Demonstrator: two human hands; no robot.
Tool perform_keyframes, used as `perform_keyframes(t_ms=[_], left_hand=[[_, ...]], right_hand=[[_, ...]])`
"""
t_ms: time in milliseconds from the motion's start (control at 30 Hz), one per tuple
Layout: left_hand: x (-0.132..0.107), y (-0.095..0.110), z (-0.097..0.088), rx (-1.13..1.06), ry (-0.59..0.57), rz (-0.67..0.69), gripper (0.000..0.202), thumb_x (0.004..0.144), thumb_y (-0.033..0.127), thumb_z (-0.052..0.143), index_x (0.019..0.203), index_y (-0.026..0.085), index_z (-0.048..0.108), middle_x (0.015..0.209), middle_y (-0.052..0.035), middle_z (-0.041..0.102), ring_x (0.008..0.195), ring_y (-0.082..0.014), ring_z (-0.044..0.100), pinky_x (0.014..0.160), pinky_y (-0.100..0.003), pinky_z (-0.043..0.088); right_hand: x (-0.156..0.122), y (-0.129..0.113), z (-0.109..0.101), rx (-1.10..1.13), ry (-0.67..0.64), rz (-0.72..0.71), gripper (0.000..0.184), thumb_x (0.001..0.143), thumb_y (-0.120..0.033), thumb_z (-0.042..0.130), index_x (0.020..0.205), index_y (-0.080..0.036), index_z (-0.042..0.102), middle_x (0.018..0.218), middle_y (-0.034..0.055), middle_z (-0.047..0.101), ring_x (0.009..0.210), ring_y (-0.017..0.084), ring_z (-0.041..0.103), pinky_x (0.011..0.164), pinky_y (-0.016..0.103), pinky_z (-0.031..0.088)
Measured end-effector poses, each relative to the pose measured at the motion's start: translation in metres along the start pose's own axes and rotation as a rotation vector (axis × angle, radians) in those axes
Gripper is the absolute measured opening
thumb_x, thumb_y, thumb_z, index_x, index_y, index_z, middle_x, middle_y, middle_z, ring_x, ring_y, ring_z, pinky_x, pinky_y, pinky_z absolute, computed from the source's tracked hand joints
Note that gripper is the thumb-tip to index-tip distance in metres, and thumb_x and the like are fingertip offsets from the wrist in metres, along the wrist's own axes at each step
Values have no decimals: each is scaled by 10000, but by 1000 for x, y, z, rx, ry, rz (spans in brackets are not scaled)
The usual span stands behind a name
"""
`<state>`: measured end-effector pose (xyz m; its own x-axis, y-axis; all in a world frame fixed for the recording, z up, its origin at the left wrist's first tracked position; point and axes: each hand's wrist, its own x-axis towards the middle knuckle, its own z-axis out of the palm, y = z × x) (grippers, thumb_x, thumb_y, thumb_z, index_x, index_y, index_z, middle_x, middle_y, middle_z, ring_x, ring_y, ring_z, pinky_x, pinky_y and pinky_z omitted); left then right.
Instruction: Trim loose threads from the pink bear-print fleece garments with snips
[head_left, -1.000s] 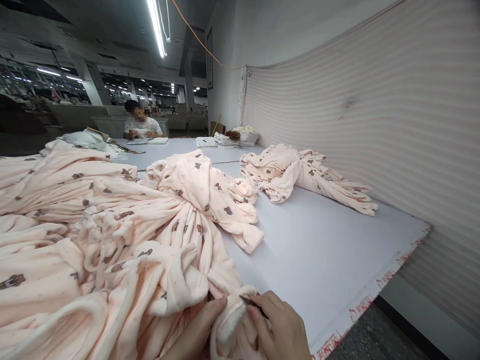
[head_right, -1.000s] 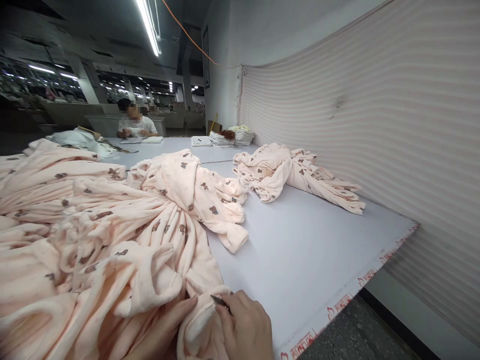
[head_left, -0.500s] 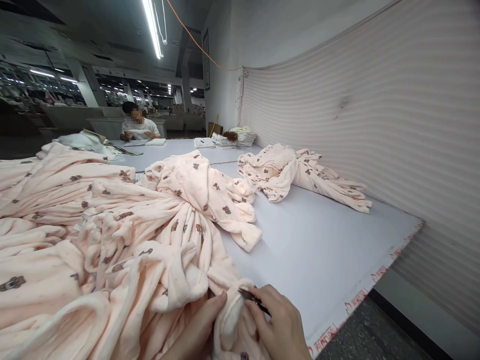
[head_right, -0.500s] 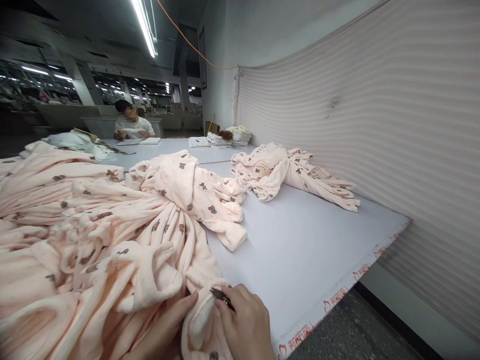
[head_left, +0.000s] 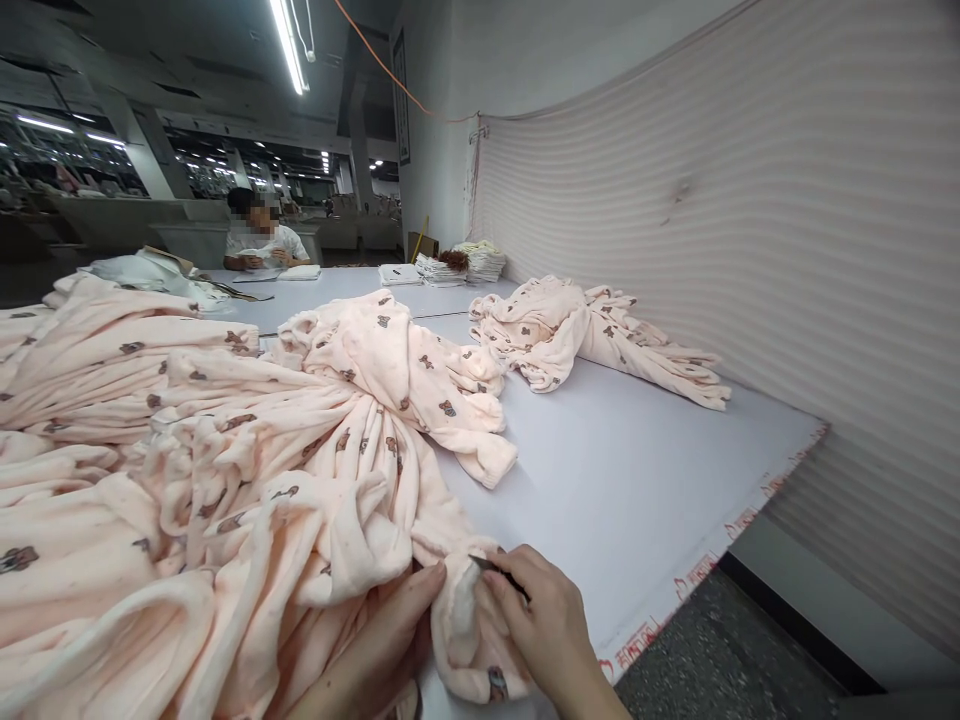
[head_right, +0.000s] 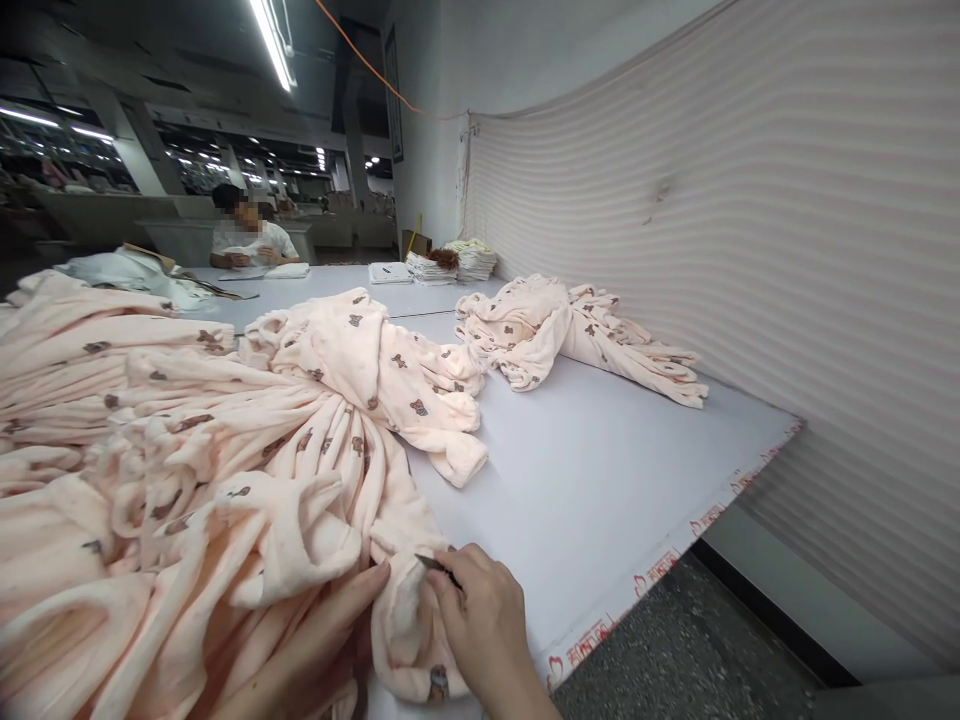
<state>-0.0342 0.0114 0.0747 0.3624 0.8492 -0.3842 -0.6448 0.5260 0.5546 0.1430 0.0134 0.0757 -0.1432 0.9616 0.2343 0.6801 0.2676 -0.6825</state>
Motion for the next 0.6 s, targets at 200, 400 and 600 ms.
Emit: perform_keyframes(t_ms=[200,400,600], left_hand=[[3,-2,-9,-95,12,132,463,883,208,589,1331,179,477,1253,-113,647,1203,-256,563,1062,-405,433],[-1,-1,6,-145,84,205,540,921,173,511,1425,249,333,1290,-86,624,1228,-245,540,1067,-398,428],[9,-12,8,-171,88,259,617,893,120,542,1433,314,316,1318,-40,608,1278,-235,485,1096,-394,397]], right_hand=[[-13,14,16,122,27,203,199,806,-400,619,895,-225,645,819,0,692,745,182,644,652,230,465],[-34,46,42,102,-8,222,298,865,-407,491,665,-210,594,643,-1,636,624,172,597,583,234,426],[-34,32,36,291,131,97,364,811,-572,549,949,-249,645,928,31,722,815,200,677,703,239,529]])
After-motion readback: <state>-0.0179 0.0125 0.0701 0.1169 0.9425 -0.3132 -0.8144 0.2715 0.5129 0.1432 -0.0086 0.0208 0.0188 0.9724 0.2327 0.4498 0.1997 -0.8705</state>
